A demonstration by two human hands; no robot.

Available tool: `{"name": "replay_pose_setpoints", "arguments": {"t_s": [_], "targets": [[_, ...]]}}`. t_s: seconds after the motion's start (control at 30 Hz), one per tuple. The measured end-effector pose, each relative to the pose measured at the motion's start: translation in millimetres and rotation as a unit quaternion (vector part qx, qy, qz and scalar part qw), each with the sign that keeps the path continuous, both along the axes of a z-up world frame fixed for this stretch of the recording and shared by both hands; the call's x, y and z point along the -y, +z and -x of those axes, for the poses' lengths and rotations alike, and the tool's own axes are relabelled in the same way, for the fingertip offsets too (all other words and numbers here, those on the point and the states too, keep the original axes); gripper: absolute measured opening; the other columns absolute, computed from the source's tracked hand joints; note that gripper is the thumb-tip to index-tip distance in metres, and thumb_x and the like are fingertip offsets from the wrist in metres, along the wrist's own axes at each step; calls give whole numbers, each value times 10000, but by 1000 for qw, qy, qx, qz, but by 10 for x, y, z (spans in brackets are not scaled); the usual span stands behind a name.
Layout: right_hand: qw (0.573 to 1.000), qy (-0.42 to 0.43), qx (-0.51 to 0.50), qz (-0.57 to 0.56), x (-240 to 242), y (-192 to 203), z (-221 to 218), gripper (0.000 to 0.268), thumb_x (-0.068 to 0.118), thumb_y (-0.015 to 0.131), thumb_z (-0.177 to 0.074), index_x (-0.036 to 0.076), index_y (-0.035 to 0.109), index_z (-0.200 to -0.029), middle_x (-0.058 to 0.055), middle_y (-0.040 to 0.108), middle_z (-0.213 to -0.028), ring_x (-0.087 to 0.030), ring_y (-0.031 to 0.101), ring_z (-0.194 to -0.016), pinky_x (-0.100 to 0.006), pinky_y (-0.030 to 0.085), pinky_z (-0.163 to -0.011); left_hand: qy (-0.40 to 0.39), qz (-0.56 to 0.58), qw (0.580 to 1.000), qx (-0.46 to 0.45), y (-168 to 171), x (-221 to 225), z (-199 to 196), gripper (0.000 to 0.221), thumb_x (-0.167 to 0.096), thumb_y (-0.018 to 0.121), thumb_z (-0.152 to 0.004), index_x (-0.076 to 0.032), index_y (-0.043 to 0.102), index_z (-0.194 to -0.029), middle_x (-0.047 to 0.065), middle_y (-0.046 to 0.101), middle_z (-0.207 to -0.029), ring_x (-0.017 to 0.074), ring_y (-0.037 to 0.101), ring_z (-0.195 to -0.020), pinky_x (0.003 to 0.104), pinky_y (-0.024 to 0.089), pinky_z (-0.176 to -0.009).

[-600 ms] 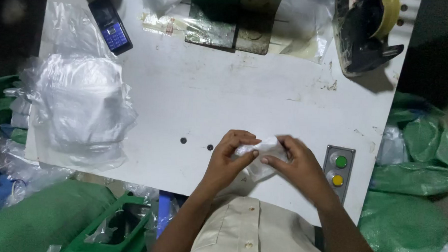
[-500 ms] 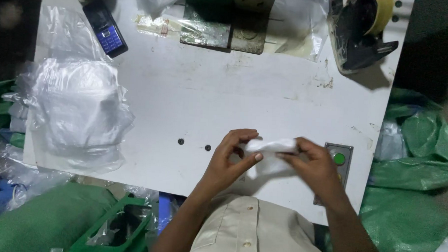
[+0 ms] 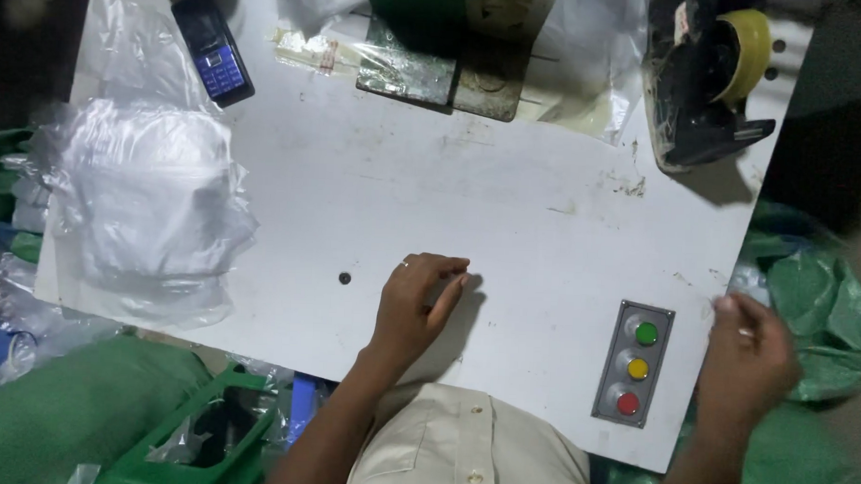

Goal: Folding and organizing plastic bags on a workstation in a packaging factory

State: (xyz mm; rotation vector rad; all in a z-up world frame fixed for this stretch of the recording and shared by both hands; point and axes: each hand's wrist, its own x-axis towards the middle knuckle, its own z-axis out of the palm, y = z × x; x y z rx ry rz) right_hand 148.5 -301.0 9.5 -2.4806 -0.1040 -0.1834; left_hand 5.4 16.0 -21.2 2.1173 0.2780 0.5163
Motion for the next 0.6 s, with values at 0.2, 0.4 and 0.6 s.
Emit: {"name": "replay_pose_setpoints", "arguments": {"t_s": [0.2, 0.4, 0.6], "targets": [[951, 300, 65, -30, -1412, 614, -330, 305, 22, 761, -966, -109, 665, -1224, -281, 684, -1180, -467, 664, -1147, -558, 541, -967, 8, -50, 998, -24, -51, 5, -67, 128, -233, 692, -1000, -139, 738, -1074, 41, 685, -834, 243, 669, -820, 366, 533, -726], [924, 349, -35, 150, -1983, 215, -775, 759, 492, 536, -1053, -116, 447, -1499, -375, 378, -1574, -502, 286, -1510, -554, 129, -1254, 43, 72, 996, 25, -65, -9, -17, 104, -180, 705, -985, -116, 750, -1054, 43, 689, -813, 241, 675, -812, 357, 543, -752], [891, 410, -37, 193, -1810, 184, 302, 625, 428, 628, -977, -18, 542, -1405, -309, 485, -1485, -468, 433, -1426, -553, 330, -1200, 102, -5, 987, 124, 22, -70, -22, 183, -148, 745, -956, -102, 755, -1133, 57, 712, -1074, 269, 665, -1090, 395, 514, -957]]}}
